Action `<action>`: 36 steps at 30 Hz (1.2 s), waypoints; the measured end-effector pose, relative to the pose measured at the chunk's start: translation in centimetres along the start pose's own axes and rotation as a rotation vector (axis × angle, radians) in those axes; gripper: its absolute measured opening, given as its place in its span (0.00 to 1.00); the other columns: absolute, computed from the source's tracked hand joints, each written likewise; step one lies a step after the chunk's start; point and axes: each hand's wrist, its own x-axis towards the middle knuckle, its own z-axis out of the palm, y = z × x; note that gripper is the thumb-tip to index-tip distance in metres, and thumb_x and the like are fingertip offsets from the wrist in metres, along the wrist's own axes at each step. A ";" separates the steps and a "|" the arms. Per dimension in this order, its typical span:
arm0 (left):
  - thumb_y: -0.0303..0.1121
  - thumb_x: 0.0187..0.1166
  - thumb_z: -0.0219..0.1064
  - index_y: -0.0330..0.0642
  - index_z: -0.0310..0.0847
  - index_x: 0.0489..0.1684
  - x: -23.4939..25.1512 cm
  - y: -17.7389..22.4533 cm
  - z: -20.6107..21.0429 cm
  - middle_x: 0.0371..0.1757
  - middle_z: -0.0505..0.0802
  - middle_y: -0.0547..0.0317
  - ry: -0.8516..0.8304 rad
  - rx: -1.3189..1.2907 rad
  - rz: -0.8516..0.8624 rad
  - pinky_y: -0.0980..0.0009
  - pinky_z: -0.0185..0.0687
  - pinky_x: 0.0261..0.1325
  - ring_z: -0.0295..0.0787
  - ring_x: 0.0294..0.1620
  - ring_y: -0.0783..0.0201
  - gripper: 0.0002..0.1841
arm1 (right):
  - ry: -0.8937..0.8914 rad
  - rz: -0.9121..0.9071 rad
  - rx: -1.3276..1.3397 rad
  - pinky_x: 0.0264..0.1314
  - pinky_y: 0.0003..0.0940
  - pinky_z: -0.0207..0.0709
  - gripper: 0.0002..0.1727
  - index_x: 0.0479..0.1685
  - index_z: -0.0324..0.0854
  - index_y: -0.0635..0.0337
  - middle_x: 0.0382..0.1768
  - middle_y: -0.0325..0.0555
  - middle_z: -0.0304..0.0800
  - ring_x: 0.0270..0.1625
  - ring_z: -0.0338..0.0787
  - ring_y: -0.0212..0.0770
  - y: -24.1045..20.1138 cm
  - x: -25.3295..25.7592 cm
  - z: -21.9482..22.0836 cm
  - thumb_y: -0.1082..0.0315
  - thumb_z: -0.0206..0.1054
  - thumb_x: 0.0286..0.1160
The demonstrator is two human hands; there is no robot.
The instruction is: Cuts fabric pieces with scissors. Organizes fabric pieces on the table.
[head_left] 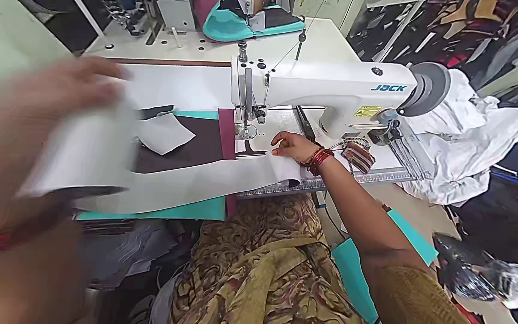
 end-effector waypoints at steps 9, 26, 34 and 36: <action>0.23 0.78 0.71 0.37 0.65 0.82 7.9 -9.1 28.1 0.66 0.88 0.41 -0.273 -0.218 -0.376 0.58 0.85 0.63 0.90 0.57 0.57 0.31 | 0.059 0.123 0.187 0.42 0.31 0.79 0.25 0.69 0.73 0.72 0.37 0.49 0.87 0.34 0.83 0.33 3.1 -4.3 -2.9 0.81 0.69 0.71; 0.25 0.81 0.68 0.34 0.69 0.76 7.7 -8.3 26.8 0.63 0.88 0.39 -0.216 -0.066 -0.426 0.54 0.82 0.64 0.88 0.58 0.55 0.24 | 0.669 0.048 0.484 0.36 0.23 0.82 0.06 0.39 0.83 0.61 0.30 0.38 0.89 0.30 0.86 0.26 7.4 -14.2 -2.8 0.78 0.74 0.67; 0.28 0.76 0.74 0.38 0.67 0.74 6.1 -1.4 29.2 0.50 0.93 0.54 0.005 -0.212 -0.246 0.65 0.89 0.50 0.92 0.43 0.67 0.28 | 0.871 -0.147 0.242 0.36 0.18 0.83 0.06 0.41 0.89 0.64 0.30 0.37 0.92 0.29 0.87 0.20 0.8 -12.4 2.9 0.71 0.75 0.70; 0.30 0.82 0.68 0.37 0.66 0.75 6.0 -1.8 29.6 0.47 0.93 0.56 0.026 -0.272 -0.226 0.69 0.88 0.52 0.92 0.43 0.71 0.25 | 0.922 -0.201 0.160 0.37 0.17 0.83 0.07 0.41 0.90 0.66 0.33 0.41 0.93 0.30 0.88 0.20 0.3 -11.8 3.7 0.70 0.72 0.72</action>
